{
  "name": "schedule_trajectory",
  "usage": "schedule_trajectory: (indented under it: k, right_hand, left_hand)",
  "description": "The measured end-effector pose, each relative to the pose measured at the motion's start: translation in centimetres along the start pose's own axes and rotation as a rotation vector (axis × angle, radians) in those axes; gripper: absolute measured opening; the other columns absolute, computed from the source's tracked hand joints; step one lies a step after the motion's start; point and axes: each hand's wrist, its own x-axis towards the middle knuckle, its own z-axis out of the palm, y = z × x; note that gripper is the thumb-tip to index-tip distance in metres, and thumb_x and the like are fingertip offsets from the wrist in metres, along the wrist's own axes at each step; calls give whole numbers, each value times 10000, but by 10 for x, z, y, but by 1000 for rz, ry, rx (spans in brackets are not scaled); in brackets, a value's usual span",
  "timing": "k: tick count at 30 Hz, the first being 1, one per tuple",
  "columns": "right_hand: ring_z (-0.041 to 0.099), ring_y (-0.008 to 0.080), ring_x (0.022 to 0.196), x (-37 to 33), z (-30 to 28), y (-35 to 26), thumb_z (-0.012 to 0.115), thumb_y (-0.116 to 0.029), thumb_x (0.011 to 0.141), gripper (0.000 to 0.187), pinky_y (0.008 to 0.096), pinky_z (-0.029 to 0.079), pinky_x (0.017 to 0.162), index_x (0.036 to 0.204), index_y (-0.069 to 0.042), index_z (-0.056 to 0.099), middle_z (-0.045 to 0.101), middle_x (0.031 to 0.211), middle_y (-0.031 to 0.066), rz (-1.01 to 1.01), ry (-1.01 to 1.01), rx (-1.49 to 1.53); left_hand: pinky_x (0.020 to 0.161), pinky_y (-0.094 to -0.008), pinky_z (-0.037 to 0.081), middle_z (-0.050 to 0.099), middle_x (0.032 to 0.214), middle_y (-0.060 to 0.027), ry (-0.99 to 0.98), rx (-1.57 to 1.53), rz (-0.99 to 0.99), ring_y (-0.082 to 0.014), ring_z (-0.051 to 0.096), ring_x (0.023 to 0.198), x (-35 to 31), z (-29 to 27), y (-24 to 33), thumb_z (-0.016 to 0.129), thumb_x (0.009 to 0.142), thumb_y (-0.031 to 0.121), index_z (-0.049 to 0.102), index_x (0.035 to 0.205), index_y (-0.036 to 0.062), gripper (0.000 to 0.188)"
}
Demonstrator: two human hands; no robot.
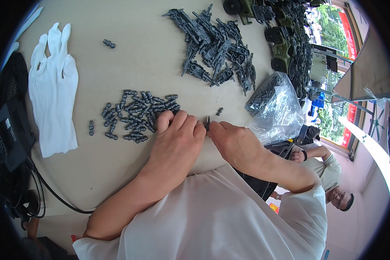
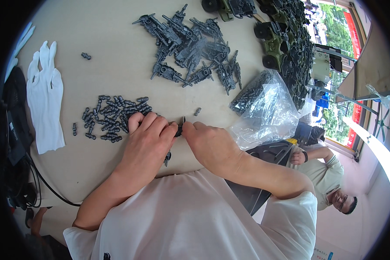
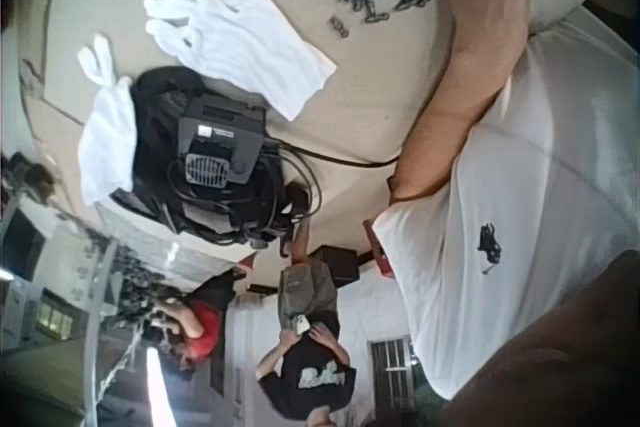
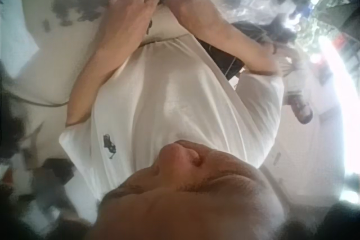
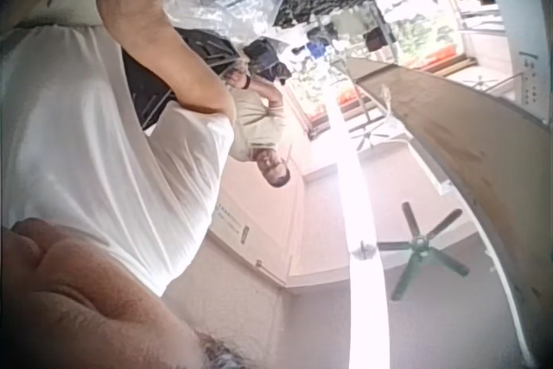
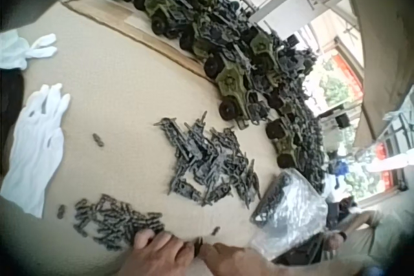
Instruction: The person assembles small green toy military vehicles by hand. They pick up small grey plastic components from a pile on the table, attach them to the vehicle bodies, and place the completed units into a black tray held by a coworker.
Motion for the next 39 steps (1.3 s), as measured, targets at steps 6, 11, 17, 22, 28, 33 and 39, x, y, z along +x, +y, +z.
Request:
schedule_trajectory:
  k: [6,11,17,22,28,33,39]
  right_hand:
    - [698,310,740,7,-10,-3,581,-10,830,175,368,574,629,1000,-6,541,644,866,144,-11,-133,-121]
    - [701,307,781,12,-16,-4,583,-9,827,205,372,577,650,1026,-10,536,644,861,142,-64,-116,-132]
    - [683,301,776,6,-9,3,571,0,825,205,381,562,645,1025,-25,533,627,850,129,-66,-79,-38]
    - [673,307,761,0,-1,1,556,-2,823,213,390,555,646,1031,-44,535,608,842,118,-34,-7,31]
    - [668,338,774,-4,11,2,553,-10,831,224,406,551,653,1052,-38,537,608,860,137,11,57,122]
    - [657,382,777,-7,13,0,541,-107,928,141,439,535,655,1039,-21,528,634,851,180,57,113,221]
    - [647,403,745,-7,8,9,526,-283,995,277,463,519,633,1002,-7,525,642,789,207,82,106,318]
  left_hand:
    - [974,-387,317,557,913,-77,100,-3,22,-215,505,977,-1,7,0,663,701,6,627,898,19,201]
    - [987,-394,314,561,921,-80,62,-33,6,-216,506,991,1,4,-1,664,696,6,631,913,13,219]
    - [937,-395,316,563,955,-56,26,-41,-2,-211,505,990,1,0,-2,668,835,100,645,1054,3,240]
    - [939,-394,315,569,976,-60,12,-47,-12,-209,505,997,-2,1,-2,652,847,106,636,1066,5,241]
    - [935,-398,318,565,970,-55,29,-62,-12,-208,510,987,-1,1,-3,671,837,103,632,1060,16,244]
    - [927,-404,323,563,949,-53,46,-52,-4,-212,517,970,-1,2,-2,713,803,87,638,1043,34,256]
    - [920,-410,330,574,922,-51,106,-35,16,-214,525,943,0,7,-4,739,784,90,656,1016,42,251]
